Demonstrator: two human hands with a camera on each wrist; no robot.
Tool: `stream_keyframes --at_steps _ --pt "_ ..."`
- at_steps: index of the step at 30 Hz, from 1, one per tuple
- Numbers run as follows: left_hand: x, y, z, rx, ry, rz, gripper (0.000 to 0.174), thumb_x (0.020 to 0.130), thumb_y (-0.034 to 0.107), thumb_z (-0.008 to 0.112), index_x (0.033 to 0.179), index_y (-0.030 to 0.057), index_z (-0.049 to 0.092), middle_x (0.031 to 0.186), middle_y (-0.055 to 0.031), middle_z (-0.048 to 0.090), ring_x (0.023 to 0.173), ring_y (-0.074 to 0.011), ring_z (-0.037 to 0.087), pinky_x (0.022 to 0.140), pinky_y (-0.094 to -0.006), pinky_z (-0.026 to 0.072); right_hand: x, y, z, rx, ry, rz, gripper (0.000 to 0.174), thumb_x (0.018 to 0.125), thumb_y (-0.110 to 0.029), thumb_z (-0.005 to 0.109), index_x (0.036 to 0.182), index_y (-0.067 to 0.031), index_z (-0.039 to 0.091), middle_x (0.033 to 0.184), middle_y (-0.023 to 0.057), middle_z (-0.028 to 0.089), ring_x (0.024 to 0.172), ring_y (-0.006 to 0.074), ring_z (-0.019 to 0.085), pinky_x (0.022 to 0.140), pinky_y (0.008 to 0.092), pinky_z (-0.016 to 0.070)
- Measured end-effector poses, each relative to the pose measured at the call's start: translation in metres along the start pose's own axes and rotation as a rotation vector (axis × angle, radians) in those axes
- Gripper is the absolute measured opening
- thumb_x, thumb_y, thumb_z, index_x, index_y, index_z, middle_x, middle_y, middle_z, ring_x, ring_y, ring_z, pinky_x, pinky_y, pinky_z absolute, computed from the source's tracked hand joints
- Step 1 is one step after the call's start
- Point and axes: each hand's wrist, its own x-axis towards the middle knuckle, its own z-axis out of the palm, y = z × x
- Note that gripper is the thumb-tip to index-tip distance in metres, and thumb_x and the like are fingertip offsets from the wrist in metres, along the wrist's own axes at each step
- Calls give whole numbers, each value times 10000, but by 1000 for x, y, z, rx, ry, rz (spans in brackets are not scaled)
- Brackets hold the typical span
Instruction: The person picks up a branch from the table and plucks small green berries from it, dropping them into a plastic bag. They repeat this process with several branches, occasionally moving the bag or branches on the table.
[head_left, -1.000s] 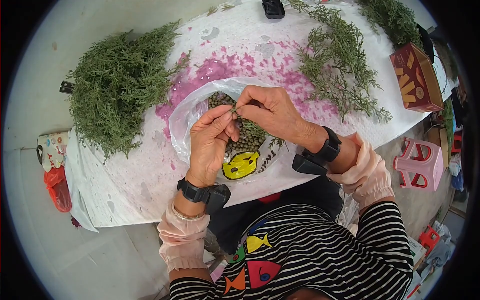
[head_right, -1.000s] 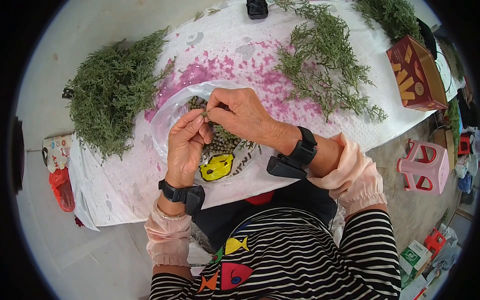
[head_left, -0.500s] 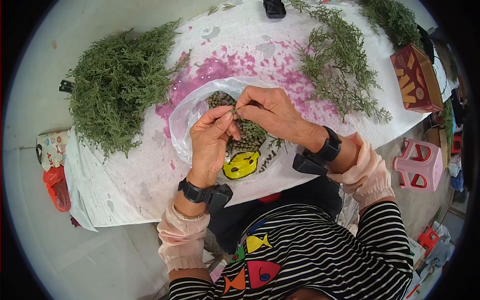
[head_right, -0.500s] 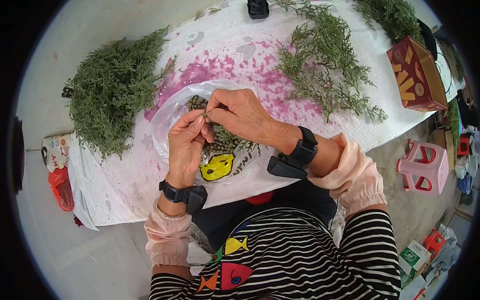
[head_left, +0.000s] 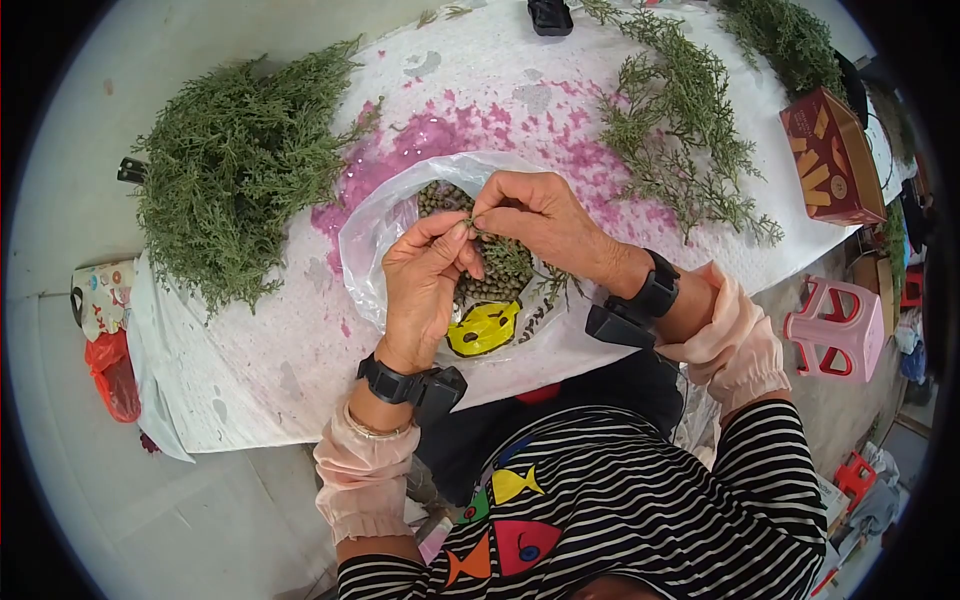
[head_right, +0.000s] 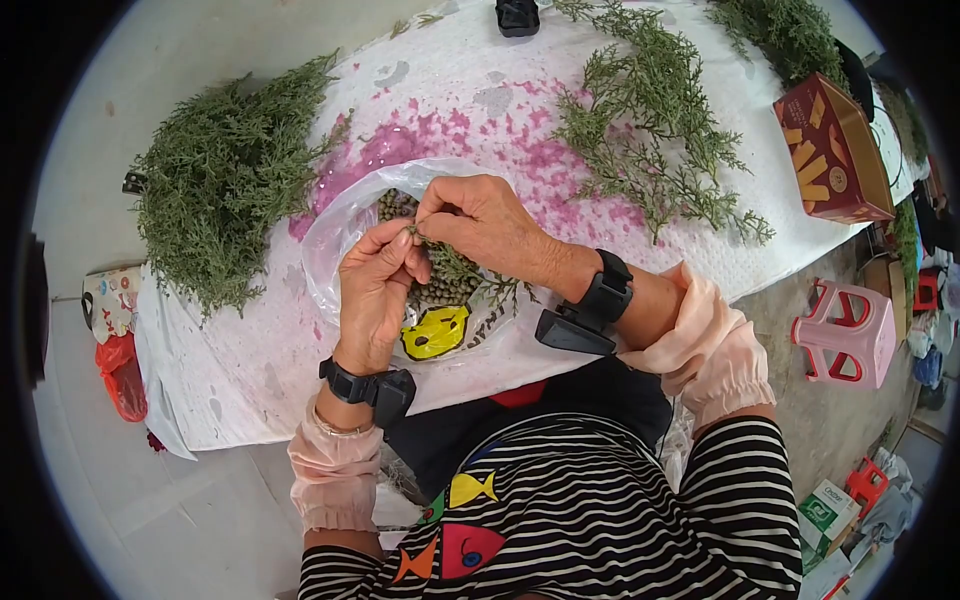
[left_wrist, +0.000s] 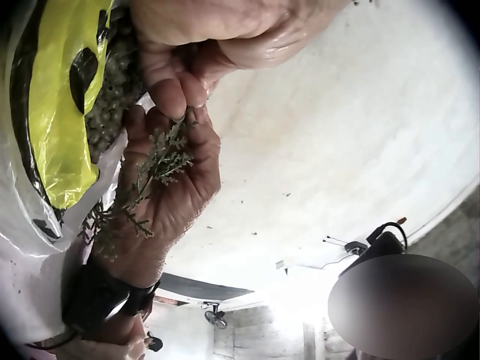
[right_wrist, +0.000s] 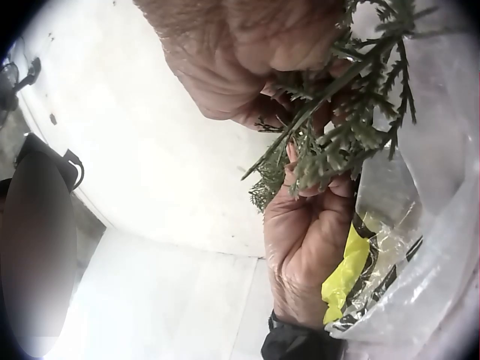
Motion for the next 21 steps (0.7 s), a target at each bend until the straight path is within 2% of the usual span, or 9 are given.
stream_keyframes --at_steps 11,15,18,21 --pt "1 2 -1 -22 17 -41 116 842 36 594 946 -6 627 671 -71 592 557 -154 558 516 -264 479 1 2 1 -4 -7 34 81 774 -74 595 775 7 584 639 14 572 586 53 483 520 221 403" --pt "1 1 -1 -29 18 -44 114 842 36 596 942 -6 628 670 -67 593 559 -152 561 516 -262 480 2 5 0 3 -2 -7 81 775 -72 594 773 7 580 642 13 573 590 52 485 529 219 407" --pt "1 1 -1 -27 45 -54 115 841 31 594 943 -8 630 669 -67 596 561 -150 565 517 -263 482 0 -2 -3 -20 -79 93 43 825 -34 582 842 5 579 758 -19 566 715 25 484 631 192 408" --pt "1 1 -2 -33 41 -65 118 841 26 592 947 -11 629 671 -68 599 564 -149 567 519 -264 484 0 0 -3 5 -81 97 43 826 -35 582 841 5 580 752 -21 564 707 21 479 621 190 403"
